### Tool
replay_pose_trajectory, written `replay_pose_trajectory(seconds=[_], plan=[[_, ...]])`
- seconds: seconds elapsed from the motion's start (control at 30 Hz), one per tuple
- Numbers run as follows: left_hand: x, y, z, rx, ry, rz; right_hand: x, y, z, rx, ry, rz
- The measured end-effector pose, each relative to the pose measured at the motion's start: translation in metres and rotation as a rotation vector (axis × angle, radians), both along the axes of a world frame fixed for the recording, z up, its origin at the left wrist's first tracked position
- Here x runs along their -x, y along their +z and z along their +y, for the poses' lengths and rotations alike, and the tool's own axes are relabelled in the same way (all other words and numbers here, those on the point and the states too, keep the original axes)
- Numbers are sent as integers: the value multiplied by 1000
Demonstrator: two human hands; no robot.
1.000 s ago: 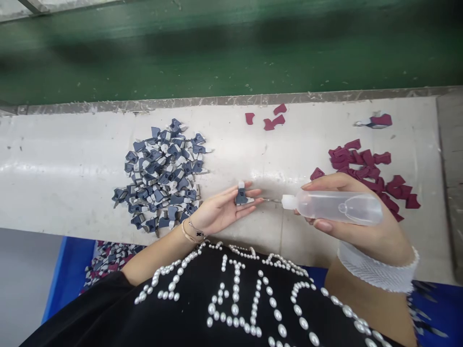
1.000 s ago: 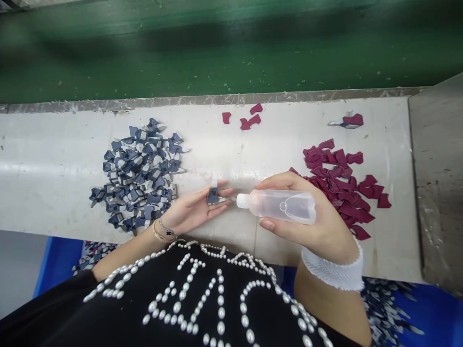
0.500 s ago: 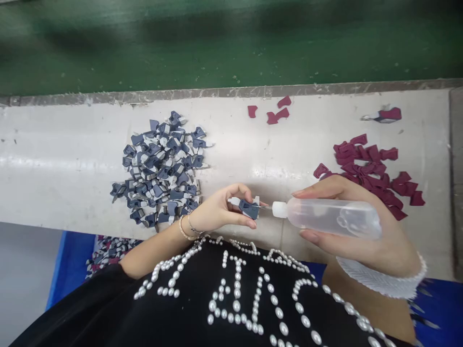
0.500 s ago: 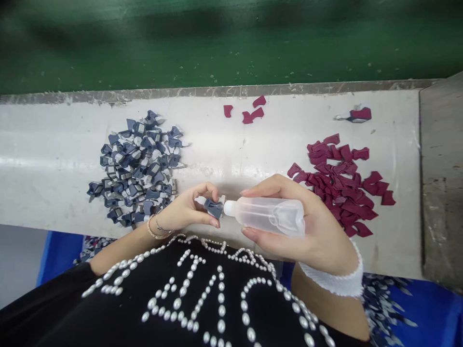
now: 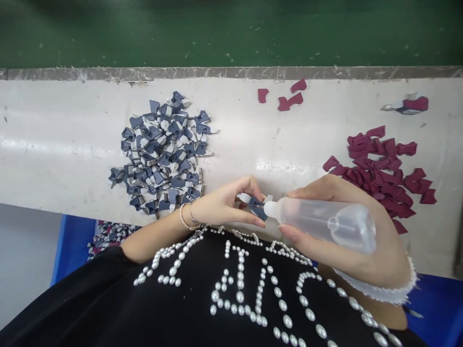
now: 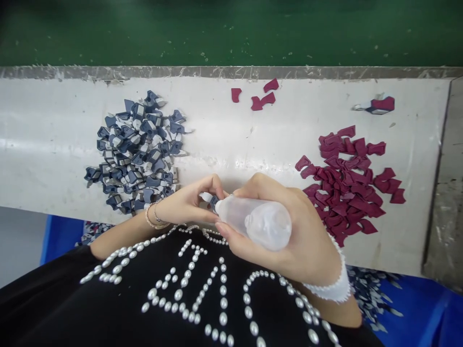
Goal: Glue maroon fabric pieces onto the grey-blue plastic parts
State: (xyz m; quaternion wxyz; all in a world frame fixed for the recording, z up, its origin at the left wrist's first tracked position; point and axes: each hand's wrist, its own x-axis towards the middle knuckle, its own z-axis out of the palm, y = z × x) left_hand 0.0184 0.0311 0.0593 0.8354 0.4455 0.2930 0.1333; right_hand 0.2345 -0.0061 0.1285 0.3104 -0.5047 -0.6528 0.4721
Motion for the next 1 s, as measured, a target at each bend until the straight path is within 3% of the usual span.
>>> replay_pose_trajectory(seconds=[0.33,1.0], plan=[[2,-1,-1,-21,-24,0,2,-1,-3,42,14,-20],[2,2,1,-61,-28,9,2,0,0,-23,8,-35]])
